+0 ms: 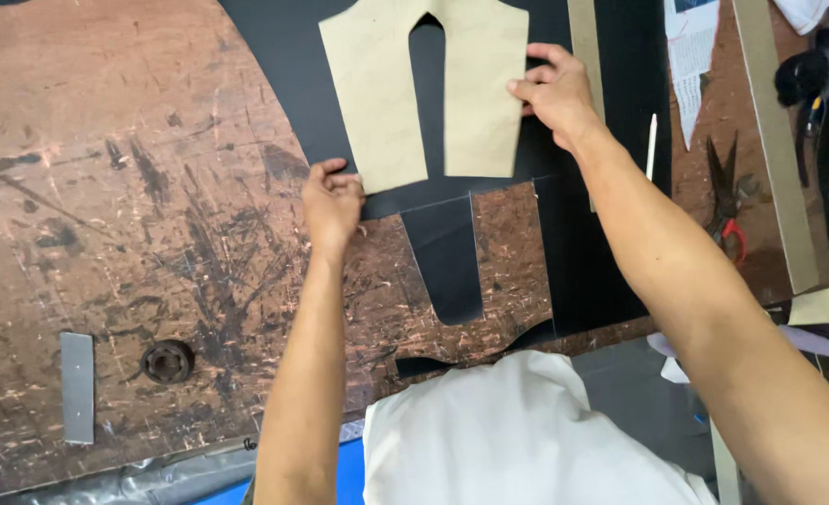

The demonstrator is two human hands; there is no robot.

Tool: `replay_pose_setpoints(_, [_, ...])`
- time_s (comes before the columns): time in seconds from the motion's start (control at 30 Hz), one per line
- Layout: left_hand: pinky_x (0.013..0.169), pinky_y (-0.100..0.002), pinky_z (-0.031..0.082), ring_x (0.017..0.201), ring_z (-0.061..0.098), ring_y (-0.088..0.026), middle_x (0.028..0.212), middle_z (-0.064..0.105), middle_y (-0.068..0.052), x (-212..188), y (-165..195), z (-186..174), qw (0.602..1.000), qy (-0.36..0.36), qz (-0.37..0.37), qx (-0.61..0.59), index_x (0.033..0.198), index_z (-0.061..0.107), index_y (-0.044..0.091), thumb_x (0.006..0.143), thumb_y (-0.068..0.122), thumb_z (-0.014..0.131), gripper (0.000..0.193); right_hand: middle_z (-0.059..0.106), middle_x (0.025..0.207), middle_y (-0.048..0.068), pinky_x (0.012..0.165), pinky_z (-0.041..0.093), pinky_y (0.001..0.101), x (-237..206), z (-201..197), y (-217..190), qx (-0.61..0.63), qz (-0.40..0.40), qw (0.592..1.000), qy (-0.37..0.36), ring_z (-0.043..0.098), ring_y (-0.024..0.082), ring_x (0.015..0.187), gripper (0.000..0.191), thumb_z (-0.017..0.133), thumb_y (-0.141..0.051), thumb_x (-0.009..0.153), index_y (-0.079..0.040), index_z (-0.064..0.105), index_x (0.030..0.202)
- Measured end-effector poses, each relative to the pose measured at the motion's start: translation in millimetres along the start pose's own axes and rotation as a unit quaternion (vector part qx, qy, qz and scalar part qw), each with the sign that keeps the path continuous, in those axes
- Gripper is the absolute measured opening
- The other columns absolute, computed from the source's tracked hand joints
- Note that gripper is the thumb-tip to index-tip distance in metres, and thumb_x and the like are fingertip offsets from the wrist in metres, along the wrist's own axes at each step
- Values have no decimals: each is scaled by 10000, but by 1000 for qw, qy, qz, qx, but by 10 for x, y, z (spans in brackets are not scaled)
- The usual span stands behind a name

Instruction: The person cuts black leather sheeting on a workbench, following the outline of paper templates held in place by hand and a metal weight. They cut around several template shapes one at a time with scissors, repositioning the leather and setting finished cut pieces aside as they work.

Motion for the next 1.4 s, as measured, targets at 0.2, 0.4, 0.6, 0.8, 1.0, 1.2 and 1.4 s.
replay_pose_setpoints(0.2, [617, -237, 536, 685, 662, -114, 772, 714, -41, -237, 66, 214, 994, 45, 26, 101, 1159, 623, -42, 911, 86, 756, 308, 723, 1034, 53, 726, 608, 270, -22, -329, -128, -86, -23, 996, 16, 717, 137, 925, 524, 761, -21, 912, -72, 569, 1397])
replay_pose_setpoints(0.4, [613, -272, 555, 636, 701, -124, 728, 736, -68, -899, -273, 370, 979, 15, -78, 186, 1016, 636, 9, 876, 129, 777, 232, 715, 971, 34, 664, 572, 281, -125, -662, 33, -156, -13, 988, -3, 693, 111, 841, 364, 755, -38, 939, -39, 643, 1286])
replay_pose_setpoints(0.6, [610, -322, 556, 611, 734, -164, 666, 741, -66, -1444, -590, 453, 976, 14, -103, 192, 908, 653, 29, 886, 229, 767, 232, 715, 889, 25, 661, 561, 261, -362, -879, 361, -214, 4, 977, -8, 670, 105, 761, 208, 794, -97, 942, -14, 708, 1112])
replay_pose_setpoints(0.8, [612, -377, 545, 609, 721, -243, 665, 728, -83, -1527, -670, 427, 962, 47, -68, 259, 864, 696, 57, 886, 295, 765, 248, 721, 840, 22, 624, 564, 246, -514, -936, 620, -143, 22, 989, -3, 674, 88, 715, 160, 780, -143, 971, -7, 715, 1025])
replay_pose_setpoints(1.0, [612, -390, 545, 606, 718, -266, 655, 714, -91, -1542, -641, 419, 962, 62, -36, 264, 846, 697, 53, 884, 290, 763, 249, 686, 833, 22, 604, 537, 234, -642, -1018, 651, -109, -35, 993, 22, 626, 76, 687, 141, 788, -120, 982, -4, 720, 1023])
replay_pose_setpoints(1.2, [616, -410, 533, 610, 704, -281, 649, 695, -101, -1591, -636, 414, 958, 63, -32, 278, 836, 689, 42, 926, 313, 738, 289, 670, 839, 3, 597, 525, 211, -721, -1006, 639, -69, -50, 996, 39, 616, 53, 700, 117, 781, -109, 988, -20, 712, 1021])
replay_pose_setpoints(1.4, [610, -408, 528, 603, 693, -272, 648, 690, -81, -1556, -576, 371, 952, 66, -11, 300, 816, 730, 67, 916, 327, 732, 279, 642, 826, -17, 582, 517, 203, -762, -1006, 577, -80, -56, 994, 52, 598, 38, 691, 146, 796, -122, 963, -41, 681, 1004])
Point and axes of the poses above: each hand's wrist, its own x-axis towards the middle knuckle, its own z-axis out of the palm, y = z × x, the point moved 6 cm from there along x, towards the middle knuckle
